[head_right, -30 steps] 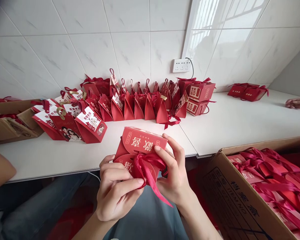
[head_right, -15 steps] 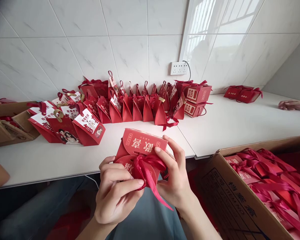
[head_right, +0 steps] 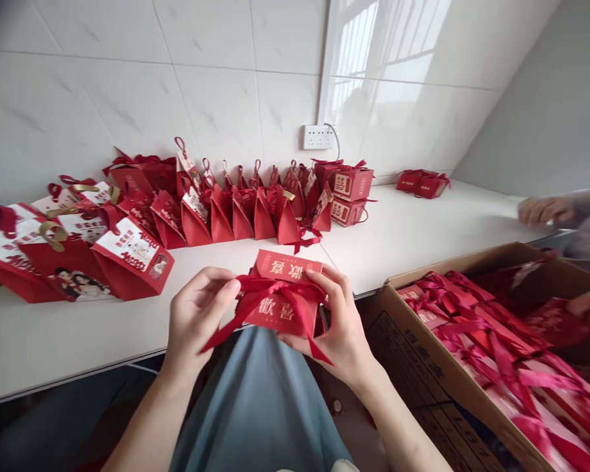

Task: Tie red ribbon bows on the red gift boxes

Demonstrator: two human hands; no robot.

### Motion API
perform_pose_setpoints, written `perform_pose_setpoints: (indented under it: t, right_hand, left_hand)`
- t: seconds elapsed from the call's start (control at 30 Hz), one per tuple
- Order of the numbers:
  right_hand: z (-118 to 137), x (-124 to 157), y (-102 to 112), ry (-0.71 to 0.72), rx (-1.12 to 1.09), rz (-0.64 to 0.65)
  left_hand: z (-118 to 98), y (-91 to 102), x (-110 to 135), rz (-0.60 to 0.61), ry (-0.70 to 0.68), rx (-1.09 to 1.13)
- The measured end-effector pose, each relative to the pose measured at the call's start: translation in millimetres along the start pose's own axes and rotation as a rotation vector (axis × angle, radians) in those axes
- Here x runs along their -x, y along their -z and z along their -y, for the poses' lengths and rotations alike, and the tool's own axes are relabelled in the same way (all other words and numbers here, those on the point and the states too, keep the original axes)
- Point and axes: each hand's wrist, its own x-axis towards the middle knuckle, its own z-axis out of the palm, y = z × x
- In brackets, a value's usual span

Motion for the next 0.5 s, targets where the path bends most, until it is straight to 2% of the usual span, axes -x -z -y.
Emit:
perform_pose_setpoints:
  t: [0.07, 0.13, 0.17, 0.23, 0.3, 0.4, 0.5]
  right_hand:
    - [-8.6, 5.4, 15.8, -0.197, -0.128, -0.075]
    - [-16.2, 10.3, 34.5, -0.418, -0.359, -0.199]
    - [-18.8, 12.4, 44.0, -0.532, -0.498, -0.269]
    - [-20.8, 15.6, 60.8, -0.738, -0.789, -0.358]
    - [-18.4, 17.7, 71.7, -0.871, -1.033, -0.375]
    - [-11.0, 19.6, 75.5, -0.927, -1.27, -0.354]
    - [-6.1, 21.6, 72.1, -0.925, -1.334, -0.363]
  left_hand:
    - [18.0, -2.1, -15.7, 0.234, 0.154, -0.054]
    - [42.2, -8.3, -28.4, 0.404, 0.166, -0.26]
    - [55.3, -12.8, -33.1, 0.447, 0.134, -0.398]
    - [80.7, -22.5, -38.6, 0.433, 0.043, -0.598]
    - [102.3, -30.1, -39.5, 0.394, -0.007, -0.656]
    - [124.8, -33.3, -36.7, 0.42, -0.054, -0.728]
    - [136.4, -30.2, -34.2, 0.49, -0.143, -0.903]
